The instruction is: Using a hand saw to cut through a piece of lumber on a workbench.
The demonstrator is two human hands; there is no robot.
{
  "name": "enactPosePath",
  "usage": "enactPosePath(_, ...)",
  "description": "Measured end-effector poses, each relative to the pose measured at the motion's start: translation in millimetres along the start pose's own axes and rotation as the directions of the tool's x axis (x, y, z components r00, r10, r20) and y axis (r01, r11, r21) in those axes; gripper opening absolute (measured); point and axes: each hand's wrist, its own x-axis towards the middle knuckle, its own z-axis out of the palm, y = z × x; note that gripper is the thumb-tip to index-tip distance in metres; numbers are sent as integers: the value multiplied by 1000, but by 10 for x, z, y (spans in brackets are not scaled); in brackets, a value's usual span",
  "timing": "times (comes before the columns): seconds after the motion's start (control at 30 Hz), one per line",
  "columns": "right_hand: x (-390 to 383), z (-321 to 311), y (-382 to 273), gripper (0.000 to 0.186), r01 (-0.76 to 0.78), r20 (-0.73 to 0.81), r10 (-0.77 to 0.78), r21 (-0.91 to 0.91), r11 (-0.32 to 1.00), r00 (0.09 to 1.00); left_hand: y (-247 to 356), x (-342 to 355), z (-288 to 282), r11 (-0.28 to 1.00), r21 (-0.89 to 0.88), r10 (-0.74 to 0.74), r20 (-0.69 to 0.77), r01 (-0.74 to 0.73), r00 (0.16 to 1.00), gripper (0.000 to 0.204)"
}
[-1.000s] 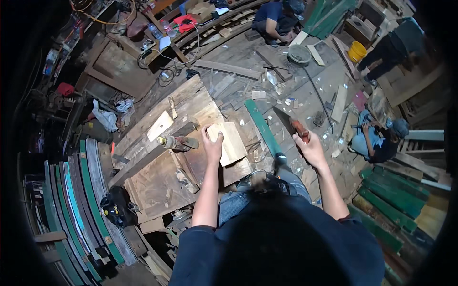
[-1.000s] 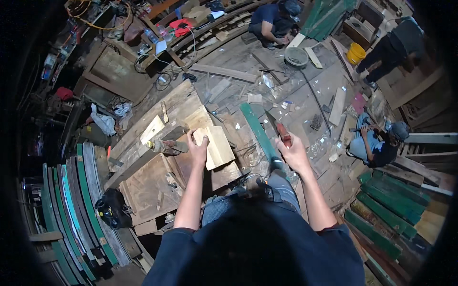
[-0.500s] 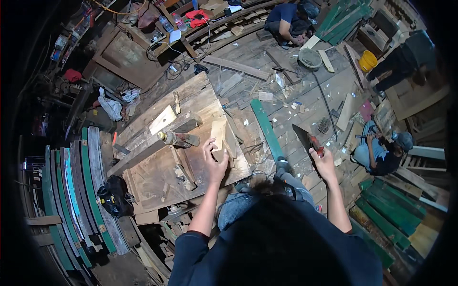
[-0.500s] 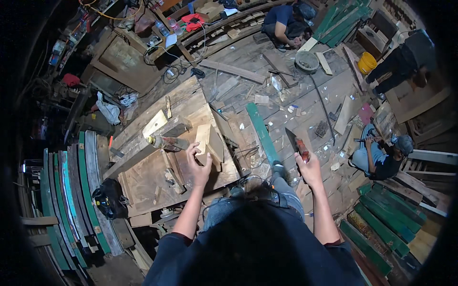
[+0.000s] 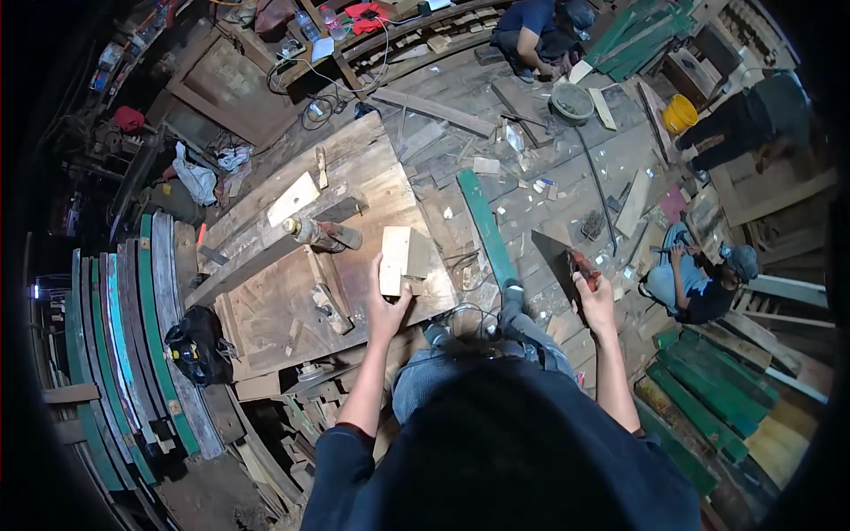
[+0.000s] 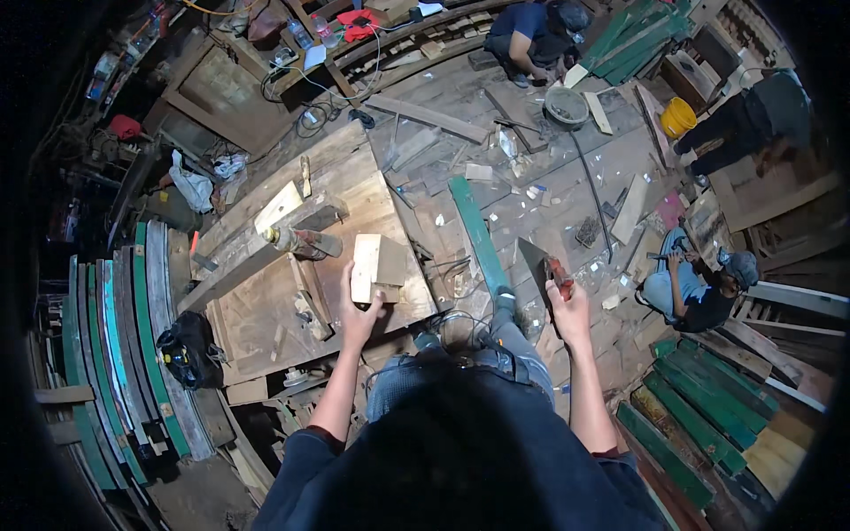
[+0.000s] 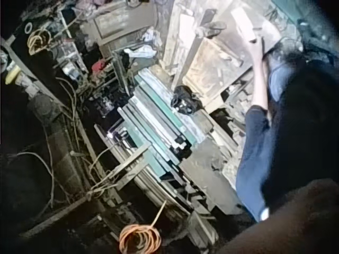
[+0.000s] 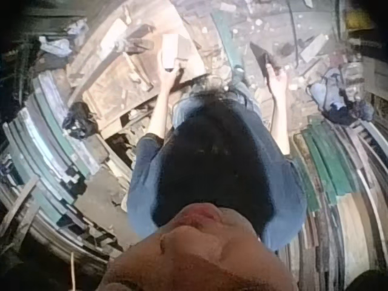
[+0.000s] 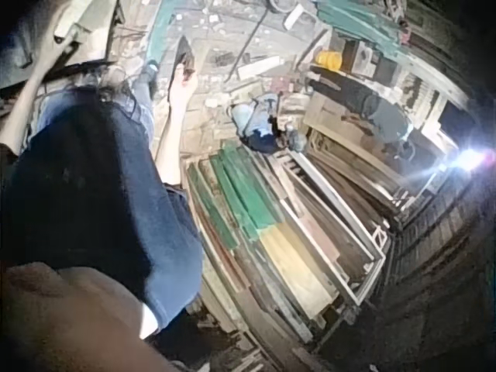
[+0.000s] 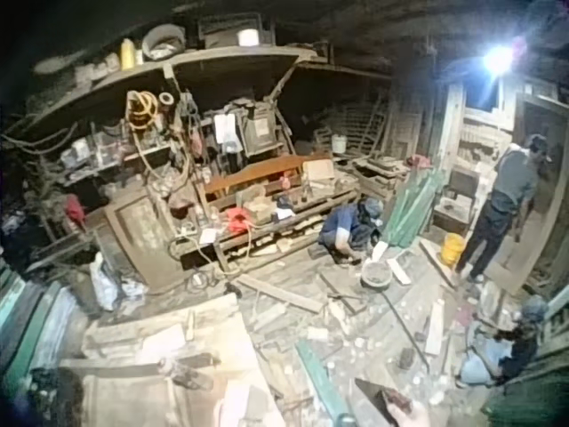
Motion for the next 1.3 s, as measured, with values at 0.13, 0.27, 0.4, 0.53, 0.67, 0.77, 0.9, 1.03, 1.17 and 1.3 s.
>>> enactPosePath(0.13, -70, -29, 43, 27, -51, -16, 51, -21, 998, 999, -53, 152, -148, 999, -50, 10, -26, -11, 1000, 69)
enactPosePath(0.27, -116, -61, 64, 23, -72, -24, 74, 79, 994, 997, 161, 474, -317, 971, -152, -171, 109, 186, 979, 63)
enactPosePath(0.4, -103, -84, 133, 23, -58, 14, 57, 112, 992, 998, -133, 559, -290, 984, 86, 160, -62, -154, 985, 68)
enactPosePath(0.53, -90, -128, 209, 20, -17, -49, 19, 33, 999, 999, 368, 263, -12, 992, -7, -128, -99, 128, 987, 73)
enactPosePath(0.67, -144, -117, 76, 24, -23, -2, 23, 55, 998, 1000, -99, 27, 117, 987, 157, 61, -226, -25, 972, 72)
enactPosePath(0.77, -138, -119, 156, 24, -15, -27, 16, 33, 999, 1000, -76, -10, 145, 995, 100, 5, -240, 19, 971, 72)
enactPosePath(0.9, -147, -80, 231, 26, 10, -15, -10, 24, 1000, 1000, -27, -32, 147, 991, 131, 18, -213, 10, 977, 75)
enactPosePath(1.03, -126, -72, 238, 24, -36, -22, 37, 36, 999, 999, 60, -23, 167, 965, 255, 89, -107, -59, 990, 75)
enactPosePath(1.17, -126, -55, 90, 23, -58, -23, 62, 135, 989, 998, 133, 186, 14, 968, 247, 61, -46, -48, 997, 65)
enactPosePath(1.3, -57, -60, 34, 25, -38, 25, 35, 134, 990, 999, 200, 674, -170, 990, 141, -9, 9, 8, 1000, 53)
